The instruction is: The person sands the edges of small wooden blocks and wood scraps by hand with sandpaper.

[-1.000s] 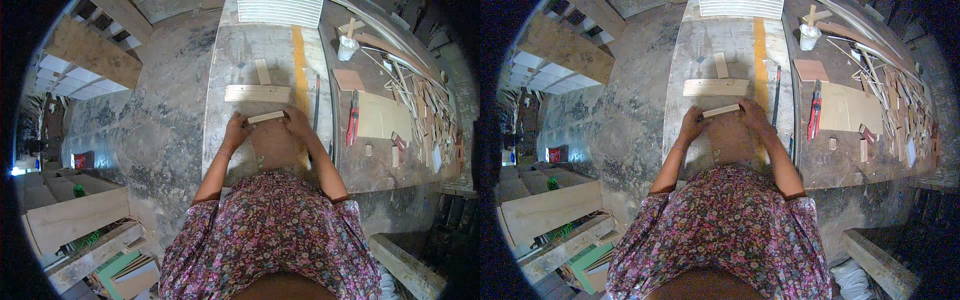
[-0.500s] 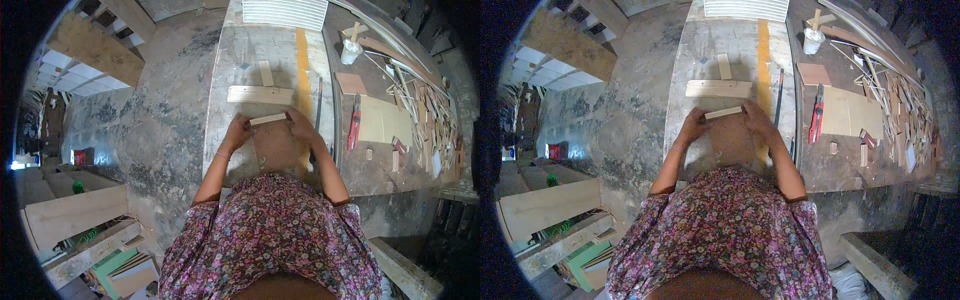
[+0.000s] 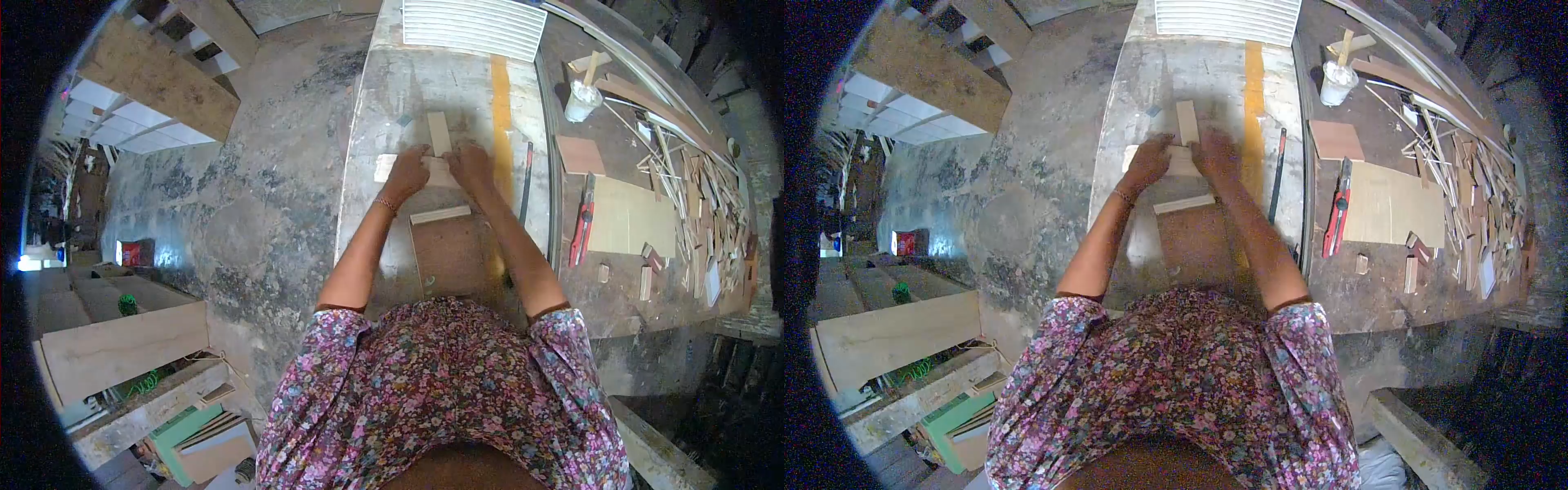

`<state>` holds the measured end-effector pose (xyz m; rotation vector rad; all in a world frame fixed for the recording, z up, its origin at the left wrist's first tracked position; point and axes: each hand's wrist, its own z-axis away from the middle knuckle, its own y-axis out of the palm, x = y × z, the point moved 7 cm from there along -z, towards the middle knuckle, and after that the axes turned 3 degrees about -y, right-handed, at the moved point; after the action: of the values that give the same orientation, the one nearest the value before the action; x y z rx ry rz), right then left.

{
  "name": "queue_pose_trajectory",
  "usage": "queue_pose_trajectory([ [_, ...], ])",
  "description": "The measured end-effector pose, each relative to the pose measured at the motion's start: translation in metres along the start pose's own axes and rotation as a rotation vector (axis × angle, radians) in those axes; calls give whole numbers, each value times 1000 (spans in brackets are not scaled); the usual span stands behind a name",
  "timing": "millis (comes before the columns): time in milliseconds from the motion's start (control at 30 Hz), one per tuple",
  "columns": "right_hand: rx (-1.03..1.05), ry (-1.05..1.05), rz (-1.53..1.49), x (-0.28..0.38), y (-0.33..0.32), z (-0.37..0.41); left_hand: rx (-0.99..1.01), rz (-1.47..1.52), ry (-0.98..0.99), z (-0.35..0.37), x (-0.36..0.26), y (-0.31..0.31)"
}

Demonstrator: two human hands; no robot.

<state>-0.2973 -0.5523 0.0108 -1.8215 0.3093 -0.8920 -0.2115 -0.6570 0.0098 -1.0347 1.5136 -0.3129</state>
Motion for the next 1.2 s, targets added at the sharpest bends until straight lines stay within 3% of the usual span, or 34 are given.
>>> queue_pose_trajectory([
  [100, 39, 110, 139, 4, 14, -17, 74, 176, -211, -8, 15, 4],
  [200, 48, 91, 142, 1, 30, -29, 16, 151, -247, -4, 18, -9],
  [267, -138, -21, 103, -13, 41, -32, -91, 193, -160, 2, 23, -18],
  [333, -149, 10, 19, -12, 29, -31, -181, 223, -127, 12, 24, -30],
  [400, 9, 177, -98, -16, 1, -34, -259, 250, -145, 21, 19, -43],
  [500, 11, 92, -579, -14, -37, 0, -138, 501, -408, 45, 21, -44],
  [533, 56, 57, -727, 1, -62, 21, -137, 631, -453, 54, -6, -57],
  [633, 322, 18, -793, 7, -80, 84, -212, 948, -403, 89, -50, -71],
  [733, 394, -55, -660, 0, -64, 132, -44, 727, -406, 134, -48, -48],
  [833, 603, 83, -649, -8, -33, 171, 68, 613, -416, 180, -53, -24],
  [933, 495, -67, -586, 0, -27, 187, 114, 404, -490, 204, -73, -25],
  [1033, 421, -161, -720, 4, -33, 196, -104, 159, -215, 212, -100, -39],
  [1200, 280, -228, -483, -1, -25, 214, -59, 165, -307, 235, -92, -21],
])
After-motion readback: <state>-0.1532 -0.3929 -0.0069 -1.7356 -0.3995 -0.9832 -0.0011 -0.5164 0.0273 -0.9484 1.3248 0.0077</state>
